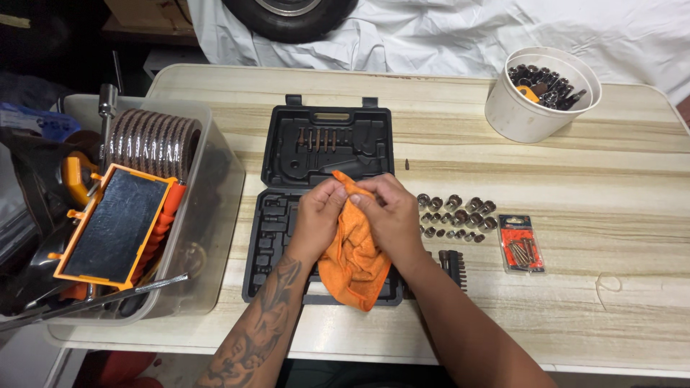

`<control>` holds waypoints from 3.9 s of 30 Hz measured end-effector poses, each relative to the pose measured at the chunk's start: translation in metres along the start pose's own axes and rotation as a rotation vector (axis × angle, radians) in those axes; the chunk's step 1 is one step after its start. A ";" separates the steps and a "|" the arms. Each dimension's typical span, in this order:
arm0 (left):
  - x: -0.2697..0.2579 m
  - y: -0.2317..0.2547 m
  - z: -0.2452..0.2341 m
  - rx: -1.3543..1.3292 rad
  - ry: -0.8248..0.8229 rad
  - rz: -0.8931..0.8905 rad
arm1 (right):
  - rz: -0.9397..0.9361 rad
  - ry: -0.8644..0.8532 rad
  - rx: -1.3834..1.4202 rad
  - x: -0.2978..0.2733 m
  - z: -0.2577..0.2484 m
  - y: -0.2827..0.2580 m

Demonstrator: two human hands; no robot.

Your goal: The person wipes individual socket wrenches with an orange cloth and places them into a black tool case and onto the table.

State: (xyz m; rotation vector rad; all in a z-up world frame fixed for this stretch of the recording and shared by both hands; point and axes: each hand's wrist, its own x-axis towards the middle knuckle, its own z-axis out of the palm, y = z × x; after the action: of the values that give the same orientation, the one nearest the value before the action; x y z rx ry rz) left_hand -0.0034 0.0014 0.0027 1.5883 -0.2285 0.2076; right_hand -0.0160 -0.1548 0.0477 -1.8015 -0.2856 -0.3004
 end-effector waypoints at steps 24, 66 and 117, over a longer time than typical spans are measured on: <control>0.000 0.011 0.006 0.027 -0.016 0.012 | 0.103 0.054 0.125 0.002 0.000 0.010; 0.006 -0.005 -0.007 -0.652 -0.141 -0.301 | -0.058 -0.141 0.094 -0.001 0.000 -0.007; 0.102 0.010 0.020 0.555 0.289 -0.084 | 0.438 -0.373 0.057 0.171 0.016 0.076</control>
State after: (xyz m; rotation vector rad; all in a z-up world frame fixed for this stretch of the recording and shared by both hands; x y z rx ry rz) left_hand 0.0922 -0.0202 0.0395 2.0849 0.1360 0.4595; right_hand 0.1715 -0.1512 0.0354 -1.8028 -0.1491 0.3524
